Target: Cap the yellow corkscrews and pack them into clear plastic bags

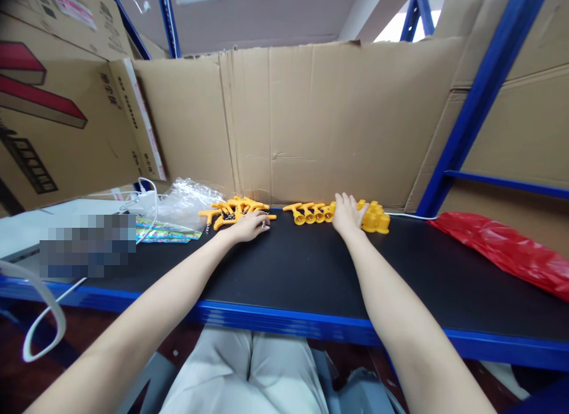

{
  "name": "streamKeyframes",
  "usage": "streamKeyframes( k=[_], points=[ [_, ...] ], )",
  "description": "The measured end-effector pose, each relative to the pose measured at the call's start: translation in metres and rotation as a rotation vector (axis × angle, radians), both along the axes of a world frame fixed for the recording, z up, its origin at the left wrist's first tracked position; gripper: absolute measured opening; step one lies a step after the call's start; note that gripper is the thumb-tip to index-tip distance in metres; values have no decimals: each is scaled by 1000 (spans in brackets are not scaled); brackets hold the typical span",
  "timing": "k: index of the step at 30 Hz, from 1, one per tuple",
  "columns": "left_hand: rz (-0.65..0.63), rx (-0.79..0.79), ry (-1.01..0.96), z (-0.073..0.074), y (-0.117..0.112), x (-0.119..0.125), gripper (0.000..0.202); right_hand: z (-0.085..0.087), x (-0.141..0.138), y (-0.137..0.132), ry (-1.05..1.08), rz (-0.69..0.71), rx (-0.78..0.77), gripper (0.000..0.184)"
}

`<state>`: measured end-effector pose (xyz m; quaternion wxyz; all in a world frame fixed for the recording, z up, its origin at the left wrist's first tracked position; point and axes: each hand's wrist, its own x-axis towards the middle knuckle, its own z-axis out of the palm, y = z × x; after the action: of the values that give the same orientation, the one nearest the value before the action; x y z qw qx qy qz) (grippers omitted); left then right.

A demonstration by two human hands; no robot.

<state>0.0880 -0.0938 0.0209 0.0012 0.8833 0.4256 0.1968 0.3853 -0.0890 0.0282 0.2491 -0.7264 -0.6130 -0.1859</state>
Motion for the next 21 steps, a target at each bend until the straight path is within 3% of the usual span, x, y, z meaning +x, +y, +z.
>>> streamKeyframes(
  k=[3,7,14,17,21],
  points=[
    [-26,12,-38,2,-5,4,26,-7,15,1,-20,-38,-145,60],
    [-32,14,-47,3,-7,9,34,-8,16,5,-64,-34,-269,45],
    [75,148,-204,13,-13,17,44,21,6,0,-101,-88,-329,24],
    [94,166,-271,17,-17,20,46,32,-1,-7,-44,16,-433,18],
    [50,104,-258,14,-17,22,46,35,-22,-17,33,307,-553,13]
  ],
)
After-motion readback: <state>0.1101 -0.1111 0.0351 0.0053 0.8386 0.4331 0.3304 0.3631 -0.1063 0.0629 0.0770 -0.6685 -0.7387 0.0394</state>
